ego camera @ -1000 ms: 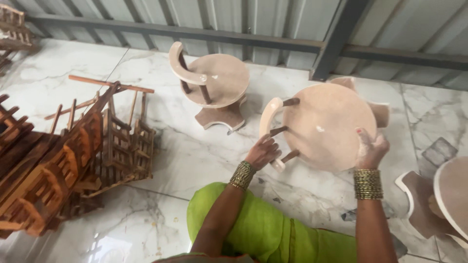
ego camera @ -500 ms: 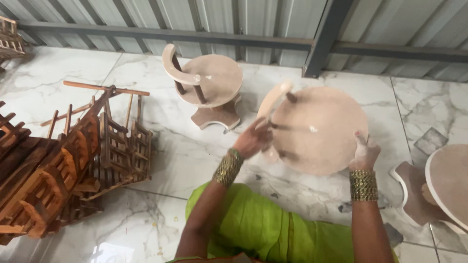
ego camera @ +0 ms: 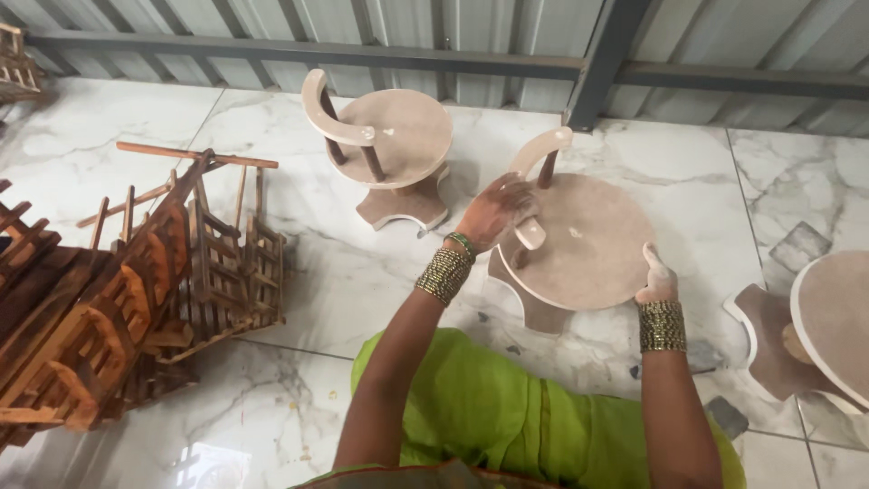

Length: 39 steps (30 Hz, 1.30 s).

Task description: The person sits on the floor and smooths small wooden stool components, rubbing a sanding block over the round seats and curved backrests and working a white paste into the surfaces by hand. They turn the parts over and set finished pieces aside with the other completed stools.

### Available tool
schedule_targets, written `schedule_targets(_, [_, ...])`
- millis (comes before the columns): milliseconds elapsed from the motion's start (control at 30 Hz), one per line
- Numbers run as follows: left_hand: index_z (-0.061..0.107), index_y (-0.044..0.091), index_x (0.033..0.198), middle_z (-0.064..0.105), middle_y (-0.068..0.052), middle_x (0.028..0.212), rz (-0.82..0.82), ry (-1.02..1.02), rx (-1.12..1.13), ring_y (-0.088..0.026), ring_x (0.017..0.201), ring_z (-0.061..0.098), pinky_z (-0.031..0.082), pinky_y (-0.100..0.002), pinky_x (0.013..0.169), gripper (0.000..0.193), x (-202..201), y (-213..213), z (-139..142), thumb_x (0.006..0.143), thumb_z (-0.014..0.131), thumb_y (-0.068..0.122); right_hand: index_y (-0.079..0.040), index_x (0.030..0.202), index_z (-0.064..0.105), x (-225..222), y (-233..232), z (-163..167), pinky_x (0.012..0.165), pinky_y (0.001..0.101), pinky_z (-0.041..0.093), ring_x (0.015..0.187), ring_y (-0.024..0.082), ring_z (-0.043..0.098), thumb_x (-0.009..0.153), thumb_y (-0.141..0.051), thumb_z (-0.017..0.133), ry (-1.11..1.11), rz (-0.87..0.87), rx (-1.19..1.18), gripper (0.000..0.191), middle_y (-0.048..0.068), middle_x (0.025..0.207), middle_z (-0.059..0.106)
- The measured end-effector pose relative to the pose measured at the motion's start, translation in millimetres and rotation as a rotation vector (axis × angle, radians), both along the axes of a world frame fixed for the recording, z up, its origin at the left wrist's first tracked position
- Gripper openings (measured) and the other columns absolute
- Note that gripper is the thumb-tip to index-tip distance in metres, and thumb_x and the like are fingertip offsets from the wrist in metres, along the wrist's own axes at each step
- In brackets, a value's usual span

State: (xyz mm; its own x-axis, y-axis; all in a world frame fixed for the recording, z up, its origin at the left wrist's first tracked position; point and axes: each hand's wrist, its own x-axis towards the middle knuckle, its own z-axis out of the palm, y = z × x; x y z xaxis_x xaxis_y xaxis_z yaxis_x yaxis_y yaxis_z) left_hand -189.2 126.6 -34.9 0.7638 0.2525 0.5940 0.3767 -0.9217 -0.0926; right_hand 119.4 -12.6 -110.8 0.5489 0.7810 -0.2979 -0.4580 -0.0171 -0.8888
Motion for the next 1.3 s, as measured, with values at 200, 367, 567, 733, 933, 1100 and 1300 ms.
schedule_targets(200, [0.053,0.012,0.148,0.059,-0.013,0.149,0.214,-0.588,-0.32,-0.035,0.143,0.053,0.04,-0.042,0.124,0.064,-4,-38,-12,0.086,0.064,0.003,-0.002,0.124,0.064,18,-20,13,0.096,0.0391,0.052,0.111,0.026,0.064,0.096,-0.027,0.069,-0.522,-0.228,-0.117,0.038,0.011,0.124,0.065])
schedule_targets(367, [0.044,0.003,0.144,0.063,-0.019,0.131,0.372,-0.941,-0.909,-0.031,0.114,0.064,0.054,-0.04,0.095,0.066,-8,-63,-66,0.087,0.074,0.018,-0.005,0.104,0.073,26,-17,15,0.089,0.0463,0.051,0.099,0.033,0.063,0.092,-0.02,0.073,-1.364,-0.4,-0.103,0.019,0.013,0.104,0.068])
schedule_targets(567, [0.055,0.002,0.132,0.066,-0.008,0.099,0.036,-1.066,-1.68,-0.013,0.079,0.065,0.055,-0.028,0.066,0.039,8,-74,-116,0.104,0.065,0.028,-0.01,0.108,0.075,-39,-9,-1,0.102,0.0444,0.051,0.112,0.03,0.063,0.098,-0.012,0.064,-2.027,-0.272,0.17,0.015,0.008,0.111,0.069])
schedule_targets(733, [0.054,0.008,0.124,0.061,0.003,0.088,-0.012,-1.157,-1.781,-0.005,0.07,0.057,0.047,-0.023,0.058,0.027,18,-77,-118,0.103,0.062,0.024,-0.01,0.111,0.073,-104,-52,-2,0.091,0.0408,0.053,0.102,0.028,0.064,0.098,-0.009,0.059,-1.948,0.182,0.064,0.02,0.008,0.105,0.068])
schedule_targets(933, [0.052,0.009,0.128,0.056,0.005,0.082,-0.201,-1.317,-1.795,-0.003,0.062,0.049,0.04,-0.02,0.05,0.028,23,-76,-113,0.103,0.057,0.019,-0.007,0.12,0.073,-107,-34,8,0.101,0.0403,0.052,0.115,0.031,0.064,0.094,-0.009,0.057,-2.088,0.226,0.172,0.031,0.011,0.118,0.07])
schedule_targets(1100, [0.052,0.006,0.126,0.056,0.003,0.082,-0.105,-1.33,-1.79,-0.003,0.061,0.048,0.04,-0.02,0.051,0.027,27,-71,-126,0.103,0.059,0.016,-0.011,0.11,0.074,-94,52,24,0.114,0.0437,0.048,0.126,0.029,0.062,0.096,-0.011,0.055,-2.06,0.23,0.139,0.024,0.009,0.123,0.071])
schedule_targets(1300, [0.054,-0.006,0.138,0.07,-0.002,0.105,-0.192,-1.314,-1.665,-0.008,0.085,0.064,0.055,-0.024,0.072,0.04,30,-68,-140,0.104,0.06,0.014,-0.003,0.109,0.072,-101,51,30,0.094,0.0451,0.051,0.108,0.035,0.063,0.105,-0.027,0.062,-1.682,0.451,-0.299,0.026,0.017,0.111,0.068])
